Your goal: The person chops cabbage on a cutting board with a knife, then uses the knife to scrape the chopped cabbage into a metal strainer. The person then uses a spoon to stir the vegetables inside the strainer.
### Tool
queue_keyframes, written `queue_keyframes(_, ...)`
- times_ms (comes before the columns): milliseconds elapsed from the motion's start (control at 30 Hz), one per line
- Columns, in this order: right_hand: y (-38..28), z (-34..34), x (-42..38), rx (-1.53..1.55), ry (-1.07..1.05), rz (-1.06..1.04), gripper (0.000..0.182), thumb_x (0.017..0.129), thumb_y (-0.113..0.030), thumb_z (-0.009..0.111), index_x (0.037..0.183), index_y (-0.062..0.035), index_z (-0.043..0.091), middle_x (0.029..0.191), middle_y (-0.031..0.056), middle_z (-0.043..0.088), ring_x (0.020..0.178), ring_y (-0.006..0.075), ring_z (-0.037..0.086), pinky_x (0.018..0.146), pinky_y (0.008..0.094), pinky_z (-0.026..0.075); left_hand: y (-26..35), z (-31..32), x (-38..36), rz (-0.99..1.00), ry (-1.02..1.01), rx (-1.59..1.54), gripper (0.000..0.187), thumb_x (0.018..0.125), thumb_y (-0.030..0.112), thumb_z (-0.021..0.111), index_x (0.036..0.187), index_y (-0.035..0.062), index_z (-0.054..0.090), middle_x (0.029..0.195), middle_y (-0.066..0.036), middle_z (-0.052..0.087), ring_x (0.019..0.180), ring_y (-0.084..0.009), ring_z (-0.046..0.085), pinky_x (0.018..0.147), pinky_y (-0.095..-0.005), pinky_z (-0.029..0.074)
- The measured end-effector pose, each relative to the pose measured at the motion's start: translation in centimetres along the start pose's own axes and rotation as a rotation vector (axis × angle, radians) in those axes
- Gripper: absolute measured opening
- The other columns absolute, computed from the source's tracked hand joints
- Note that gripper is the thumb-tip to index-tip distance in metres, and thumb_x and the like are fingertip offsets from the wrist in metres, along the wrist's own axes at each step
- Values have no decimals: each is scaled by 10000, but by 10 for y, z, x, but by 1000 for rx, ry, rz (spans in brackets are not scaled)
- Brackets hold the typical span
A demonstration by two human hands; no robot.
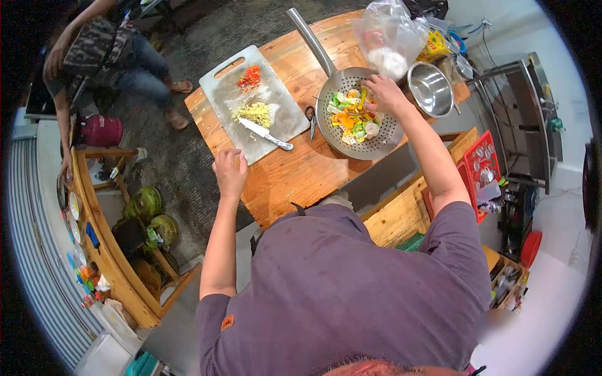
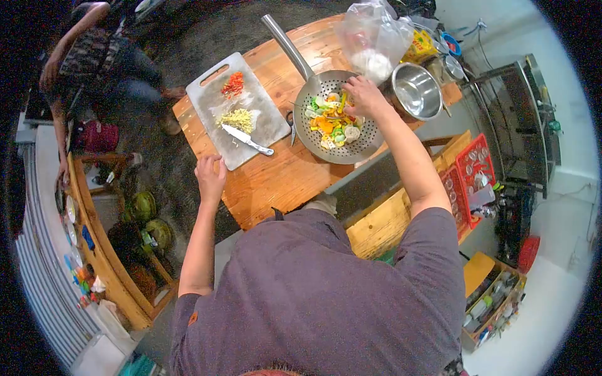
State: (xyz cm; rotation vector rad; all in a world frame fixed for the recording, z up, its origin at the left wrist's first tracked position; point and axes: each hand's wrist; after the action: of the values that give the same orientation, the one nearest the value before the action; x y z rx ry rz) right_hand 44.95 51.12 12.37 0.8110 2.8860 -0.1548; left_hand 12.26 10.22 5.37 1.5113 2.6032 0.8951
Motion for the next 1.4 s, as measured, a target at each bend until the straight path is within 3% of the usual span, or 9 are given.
queue_keyframes(167,3,1,6,-69,-76,-47,675,732,-400,856,1296,-96,646,1257,94,602,1262,302,549,1055,464,460,9,9,-18,-109,-20,10,115,945,175,708,1035,104,697,1100,-82,661,1119,-307,612,971,-461,445)
queue_keyframes(433,0,6,18,-97,-110,-113,661,688,-410,907,1215,-99,656,1182,84,636,1230,288,571,1029,462,441,30,17,-17,-120,-7,-1,102,965,185,693,1016,97,705,1091,-79,662,1126,-304,607,979,-455,436)
queue_keyframes(633,1,6,18,-125,-196,-99,559,730,-351,849,1192,-95,667,1169,104,687,1216,296,603,1015,460,426,33,18,-15,-106,6,2,114,970,192,688,1020,91,705,1078,-83,670,1091,-309,635,984,-464,441)
queue_keyframes(700,5,13,20,-36,-251,-62,485,734,-314,832,1159,-117,703,1096,97,726,1156,288,644,1005,452,428,33,20,-13,-97,25,2,115,971,192,688,1019,89,705,1078,-85,671,1085,-310,640,985,-467,441)
queue_keyframes(900,11,13,13,-25,-223,-140,394,742,-251,806,1116,-149,731,1073,90,746,1113,293,667,981,462,444,38,25,-10,-149,-44,-6,121,974,198,683,1011,85,708,1090,-86,678,1101,-313,636,984,-465,441)
queue_keyframes(1100,31,-6,12,-39,43,-29,398,762,-256,799,1134,-135,727,1062,90,749,1124,302,668,950,489,478,36,23,-8,-147,-22,-62,139,973,206,672,989,79,726,1092,-97,683,1102,-322,618,982,-475,435)
queue_keyframes(1133,25,-21,13,-59,-36,50,398,772,-267,799,1137,-126,724,1092,99,737,1171,297,649,976,497,468,34,24,-8,-148,-33,-53,144,978,213,671,1002,80,719,1087,-101,681,1116,-324,618,984,-472,436)
queue_keyframes(1267,29,-16,6,-77,-33,-3,411,790,-234,772,1172,-121,669,1165,98,673,1191,297,622,981,485,460,36,23,-8,-160,-44,-44,141,974,202,670,976,69,719,1078,-107,676,1092,-333,617,970,-470,442)
queue_keyframes(1400,22,-20,-5,-56,-11,-33,625,798,-273,798,1377,-152,598,1302,105,596,1275,288,561,1036,477,430,30,23,-10,-160,-55,-78,138,974,198,670,980,68,715,1069,-110,673,1090,-335,615,967,-471,446)
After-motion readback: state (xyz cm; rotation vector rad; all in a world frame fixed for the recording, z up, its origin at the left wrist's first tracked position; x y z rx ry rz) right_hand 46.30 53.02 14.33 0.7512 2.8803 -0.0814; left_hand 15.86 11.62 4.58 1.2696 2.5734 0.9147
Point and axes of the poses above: each hand's wrist, its own x-axis towards the middle knuckle, its own z-axis out of the palm, y = z × x
